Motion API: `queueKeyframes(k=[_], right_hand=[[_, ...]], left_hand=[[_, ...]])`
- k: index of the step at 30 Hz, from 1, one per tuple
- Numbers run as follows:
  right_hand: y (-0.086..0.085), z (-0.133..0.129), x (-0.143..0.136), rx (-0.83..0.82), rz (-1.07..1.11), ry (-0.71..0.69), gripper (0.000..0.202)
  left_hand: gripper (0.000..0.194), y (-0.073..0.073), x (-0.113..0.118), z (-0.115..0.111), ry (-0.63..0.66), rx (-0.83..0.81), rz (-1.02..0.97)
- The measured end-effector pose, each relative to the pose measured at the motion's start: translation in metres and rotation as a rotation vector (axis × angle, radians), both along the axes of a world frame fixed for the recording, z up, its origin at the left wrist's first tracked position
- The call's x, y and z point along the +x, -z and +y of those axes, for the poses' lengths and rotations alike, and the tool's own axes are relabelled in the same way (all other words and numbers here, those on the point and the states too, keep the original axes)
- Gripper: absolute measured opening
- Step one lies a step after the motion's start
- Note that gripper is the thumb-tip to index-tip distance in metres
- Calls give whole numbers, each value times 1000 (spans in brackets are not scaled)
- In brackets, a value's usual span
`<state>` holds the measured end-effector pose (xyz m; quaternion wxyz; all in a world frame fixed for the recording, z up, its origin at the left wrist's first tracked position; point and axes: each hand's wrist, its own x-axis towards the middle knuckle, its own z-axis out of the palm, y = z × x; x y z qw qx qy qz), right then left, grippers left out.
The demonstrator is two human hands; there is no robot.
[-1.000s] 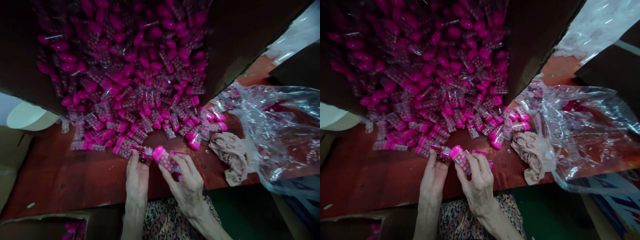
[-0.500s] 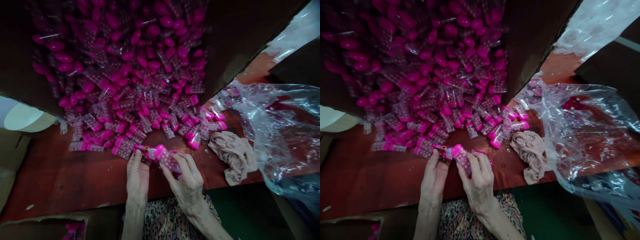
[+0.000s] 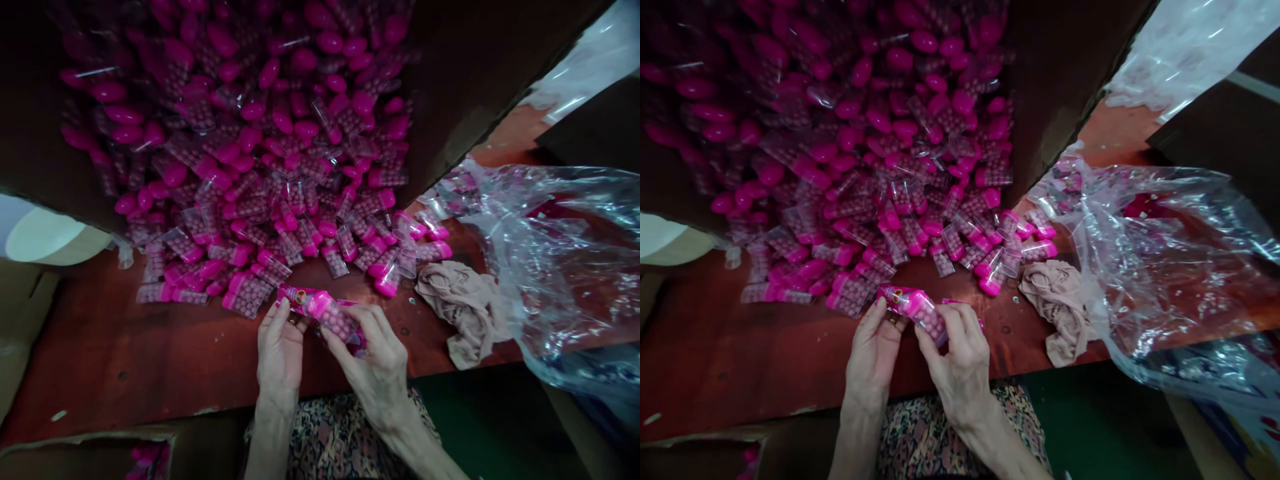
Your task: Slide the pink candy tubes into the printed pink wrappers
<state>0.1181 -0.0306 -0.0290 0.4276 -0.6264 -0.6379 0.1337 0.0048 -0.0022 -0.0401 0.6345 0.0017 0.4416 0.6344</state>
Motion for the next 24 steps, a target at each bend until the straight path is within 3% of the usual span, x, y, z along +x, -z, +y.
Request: queueKeyframes(k=[8, 17, 24], right_hand=[[8, -3, -7, 126, -76, 12, 20], [8, -6, -10, -64, 240, -14, 22], [14, -5, -10, 176, 4, 42, 26]], left_hand=[[8, -9, 7, 0, 63, 4, 18], [20, -9, 7, -2, 96, 35, -24], [16, -11, 10, -2, 136, 51, -28]])
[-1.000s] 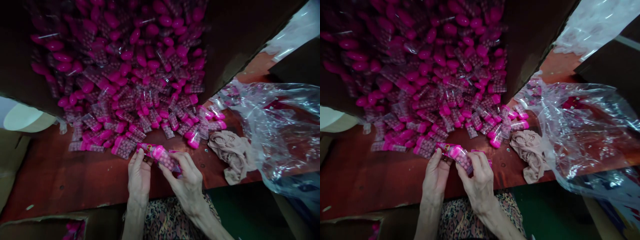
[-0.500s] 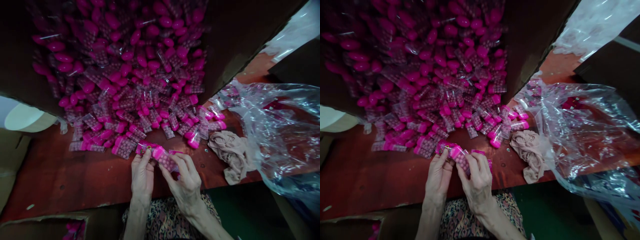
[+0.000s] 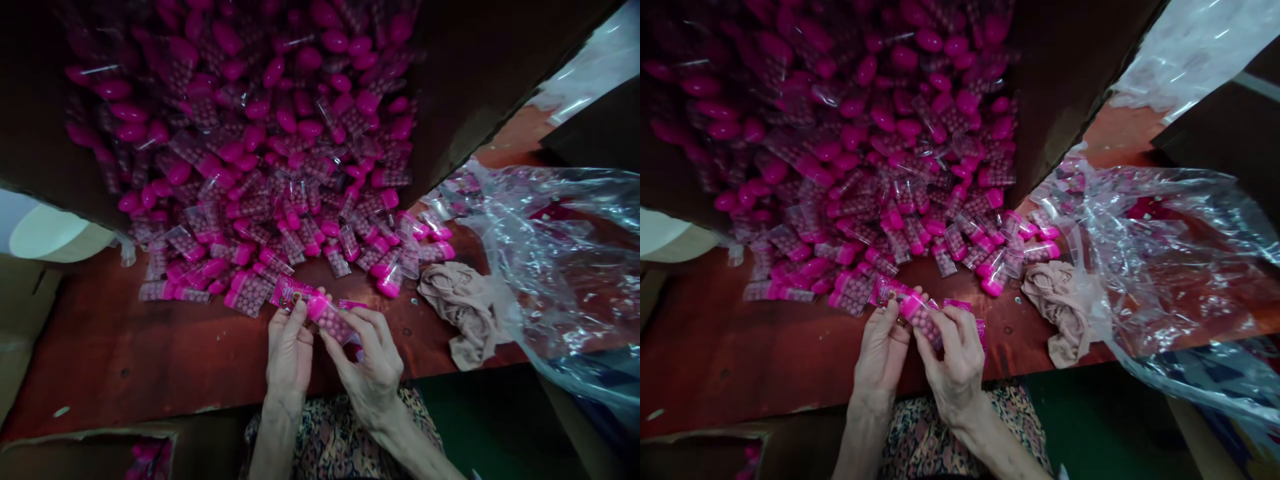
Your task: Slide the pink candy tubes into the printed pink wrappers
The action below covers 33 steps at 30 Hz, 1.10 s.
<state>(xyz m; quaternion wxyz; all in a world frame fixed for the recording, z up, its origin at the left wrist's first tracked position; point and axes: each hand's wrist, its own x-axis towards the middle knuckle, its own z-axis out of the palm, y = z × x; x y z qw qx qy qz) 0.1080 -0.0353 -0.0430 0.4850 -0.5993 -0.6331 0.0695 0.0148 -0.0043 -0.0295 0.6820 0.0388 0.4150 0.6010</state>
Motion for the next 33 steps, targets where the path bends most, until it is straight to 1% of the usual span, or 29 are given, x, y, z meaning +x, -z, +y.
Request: queueKeyframes(k=[4, 9, 12, 14, 16, 18, 22, 25, 29, 33], right_hand=[[1, 0, 0, 75, -51, 15, 26], [4, 0, -1, 102, -29, 3, 28], [3, -1, -1, 75, 50, -16, 27], [2, -1, -1, 19, 109, -24, 25], [1, -2, 0, -24, 140, -27, 24], [2, -2, 0, -18, 128, -28, 26], [5, -1, 2, 54, 59, -7, 27], [7, 0, 2, 95, 15, 10, 29], [9, 0, 1, 97, -29, 8, 28], [10, 1, 1, 105, -51, -7, 29]], left_hand=[[16, 0, 1, 0, 45, -22, -27], [23, 1, 4, 1, 38, -23, -52], [28, 2, 4, -1, 8, -13, -57], [30, 2, 3, -2, -10, -16, -73], [32, 1, 3, -4, 0, -13, -88], [31, 0, 3, -4, 15, 12, -86], [25, -1, 7, -4, 25, 49, -62], [23, 0, 10, -3, 20, 21, -44], [20, 3, 11, -4, 7, -27, -32], [19, 6, 10, -4, -7, -28, -14]])
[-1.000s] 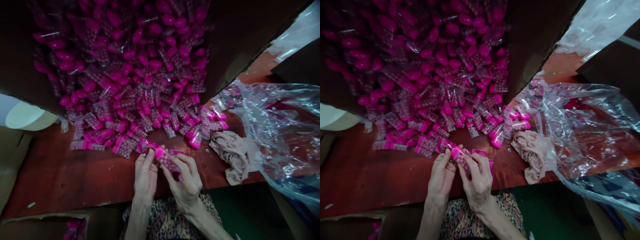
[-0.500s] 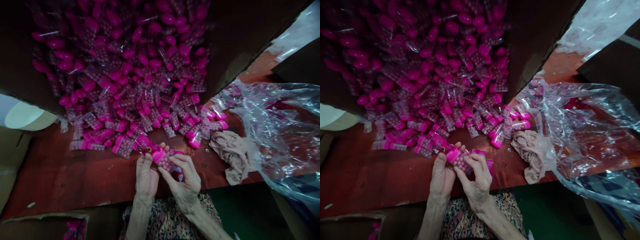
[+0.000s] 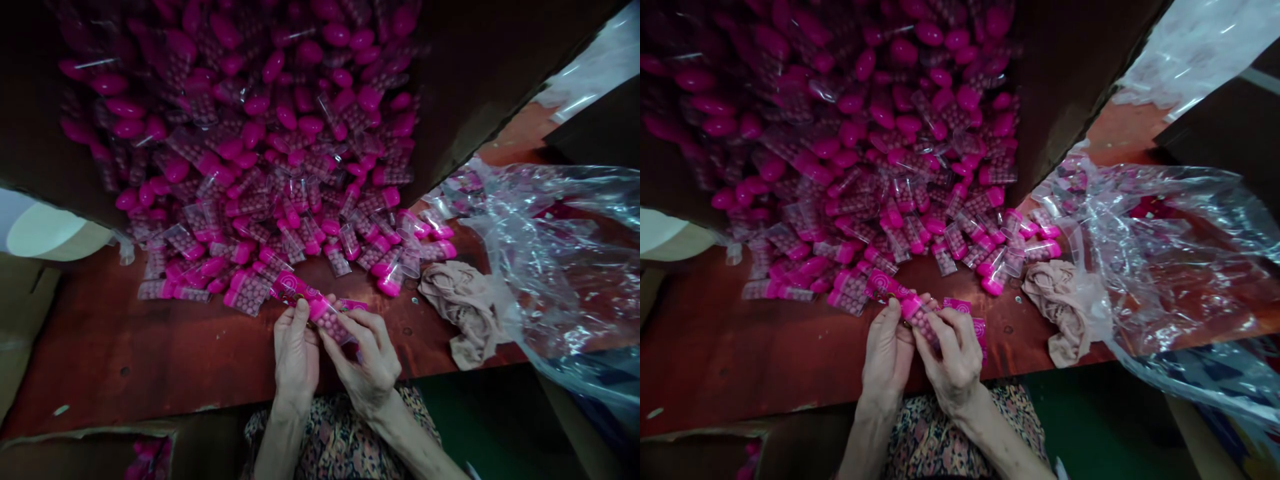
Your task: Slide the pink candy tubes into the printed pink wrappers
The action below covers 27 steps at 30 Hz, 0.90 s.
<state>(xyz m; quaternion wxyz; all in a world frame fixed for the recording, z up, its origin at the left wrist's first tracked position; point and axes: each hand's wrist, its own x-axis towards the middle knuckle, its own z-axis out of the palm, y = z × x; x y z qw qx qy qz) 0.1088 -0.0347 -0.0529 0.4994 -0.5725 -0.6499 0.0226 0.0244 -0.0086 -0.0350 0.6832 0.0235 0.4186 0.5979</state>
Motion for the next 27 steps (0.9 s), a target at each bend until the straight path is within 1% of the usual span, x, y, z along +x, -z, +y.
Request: queueKeyframes(k=[3, 6, 10, 12, 16, 19, 22, 25, 27], right_hand=[[-1, 1, 1, -25, 44, -16, 26], [-5, 3, 3, -92, 120, -35, 25], [-6, 4, 4, -149, 183, -45, 25], [-4, 3, 3, -126, 166, -29, 24], [3, 1, 0, -64, 64, 12, 25], [6, 2, 0, -49, 34, 5, 25], [3, 4, 2, -104, 97, -19, 23], [-2, 6, 2, -192, 203, -25, 20], [-4, 5, 2, -208, 231, -13, 19]], left_hand=[[22, -1, -1, 0, 12, 2, 11], [26, -3, -2, 0, 69, 11, 5], [23, -4, -4, 0, 129, 31, -11], [20, -4, -4, 0, 131, 27, 11], [12, -3, -1, 0, 104, 9, 78], [10, -4, 3, 0, 68, -12, 111], [14, -3, 4, -1, 53, -26, 89], [20, -1, 2, -1, 102, -31, 35], [20, -1, 0, -1, 136, -17, 25]])
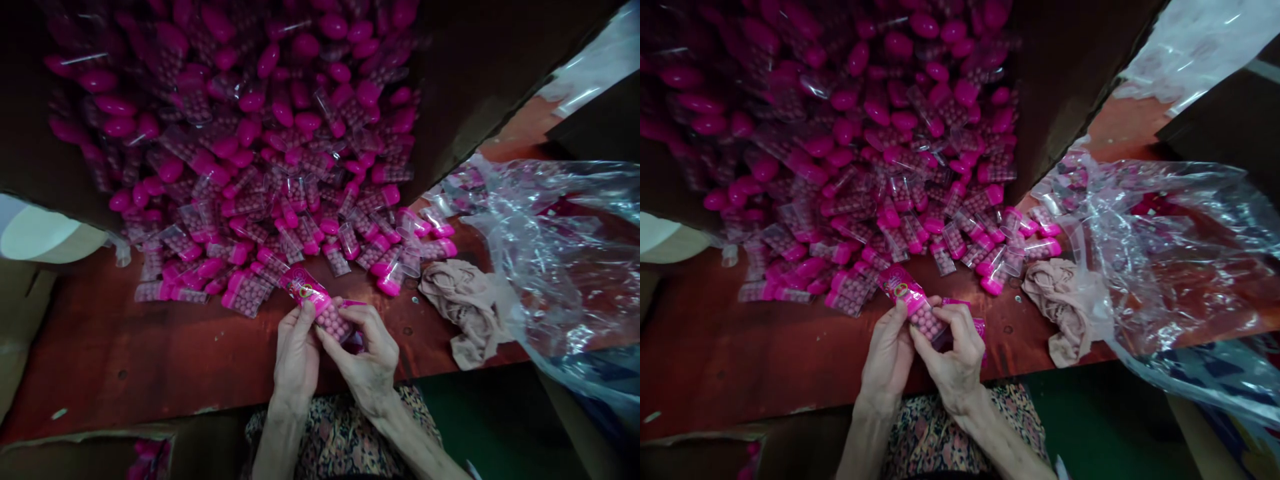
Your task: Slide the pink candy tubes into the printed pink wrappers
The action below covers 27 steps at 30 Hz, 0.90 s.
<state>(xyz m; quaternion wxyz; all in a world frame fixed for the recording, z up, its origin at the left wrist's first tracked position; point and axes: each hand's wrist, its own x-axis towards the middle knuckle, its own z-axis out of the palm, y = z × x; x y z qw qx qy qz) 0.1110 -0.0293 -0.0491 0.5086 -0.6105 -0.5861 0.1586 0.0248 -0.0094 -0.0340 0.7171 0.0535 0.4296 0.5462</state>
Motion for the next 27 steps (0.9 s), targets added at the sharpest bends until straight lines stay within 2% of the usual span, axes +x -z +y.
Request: queueKeyframes(k=[8, 15, 22, 27], right_hand=[[2, -1, 2, 184, -212, 39, 27], [-9, 5, 4, -3, -16, -16, 22], [-11, 1, 1, 131, -57, 8, 25], [-24, 3, 6, 139, 3, 32, 25]], left_hand=[[10, -4, 3, 0, 12, 44, 131], [19, -9, 0, 5, -2, 54, 26], [10, -17, 4, 2, 17, 46, 109], [14, -22, 5, 2, 68, 70, 110]])
